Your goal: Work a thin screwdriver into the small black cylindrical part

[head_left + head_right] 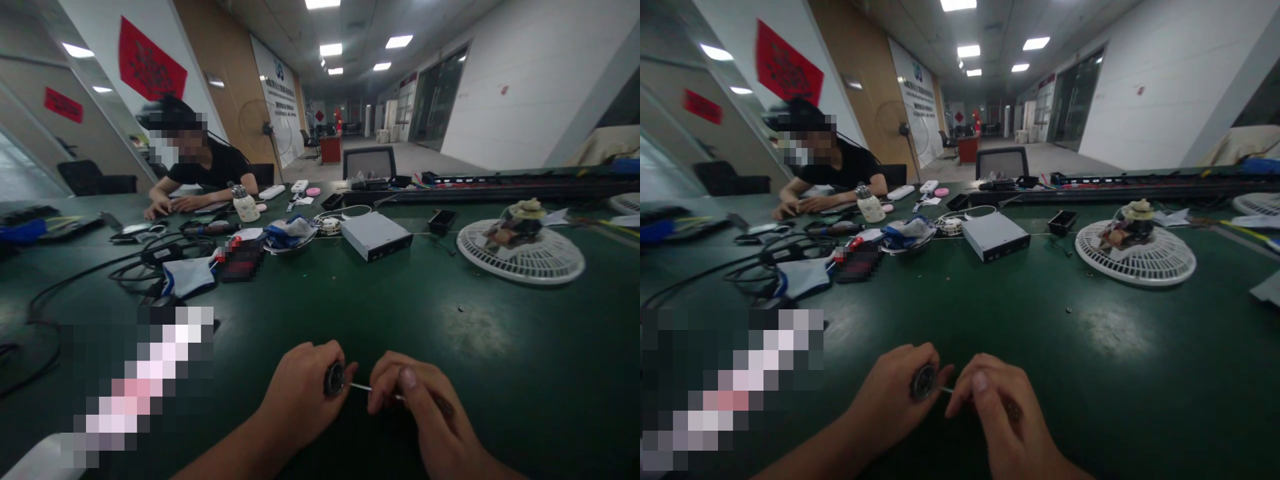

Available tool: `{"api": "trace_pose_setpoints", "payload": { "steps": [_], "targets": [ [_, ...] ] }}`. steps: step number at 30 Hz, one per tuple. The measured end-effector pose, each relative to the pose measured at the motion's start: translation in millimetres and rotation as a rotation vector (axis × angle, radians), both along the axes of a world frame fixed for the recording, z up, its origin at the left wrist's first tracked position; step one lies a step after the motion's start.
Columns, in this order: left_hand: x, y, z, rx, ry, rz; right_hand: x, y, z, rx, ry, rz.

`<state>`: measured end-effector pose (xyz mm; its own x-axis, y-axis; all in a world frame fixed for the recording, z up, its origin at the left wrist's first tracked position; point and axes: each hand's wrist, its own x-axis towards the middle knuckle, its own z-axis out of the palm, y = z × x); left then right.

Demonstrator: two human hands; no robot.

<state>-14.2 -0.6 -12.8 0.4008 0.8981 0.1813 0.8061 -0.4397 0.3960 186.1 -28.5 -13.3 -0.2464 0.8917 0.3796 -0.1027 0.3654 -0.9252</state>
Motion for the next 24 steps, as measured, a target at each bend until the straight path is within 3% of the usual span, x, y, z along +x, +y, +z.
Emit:
{"api": "trace_pose_setpoints", "payload": {
  "steps": [9,19,24],
  "targets": [
    [2.5,3.4,2.4,-0.029,0.042,-0.010,2.6,-0.1,0.9,0.013,0.011,0.068],
    [6.8,1.4,8.8,-0.041,0.121,0.012,-0.3,-2.5,1.8,-0.073,-0.041,-0.086],
    [6.4,0.0,9.9,-0.020,0.098,0.016,0.3,-0.6,2.0,-0.086,-0.004,0.029]
  ]
}}
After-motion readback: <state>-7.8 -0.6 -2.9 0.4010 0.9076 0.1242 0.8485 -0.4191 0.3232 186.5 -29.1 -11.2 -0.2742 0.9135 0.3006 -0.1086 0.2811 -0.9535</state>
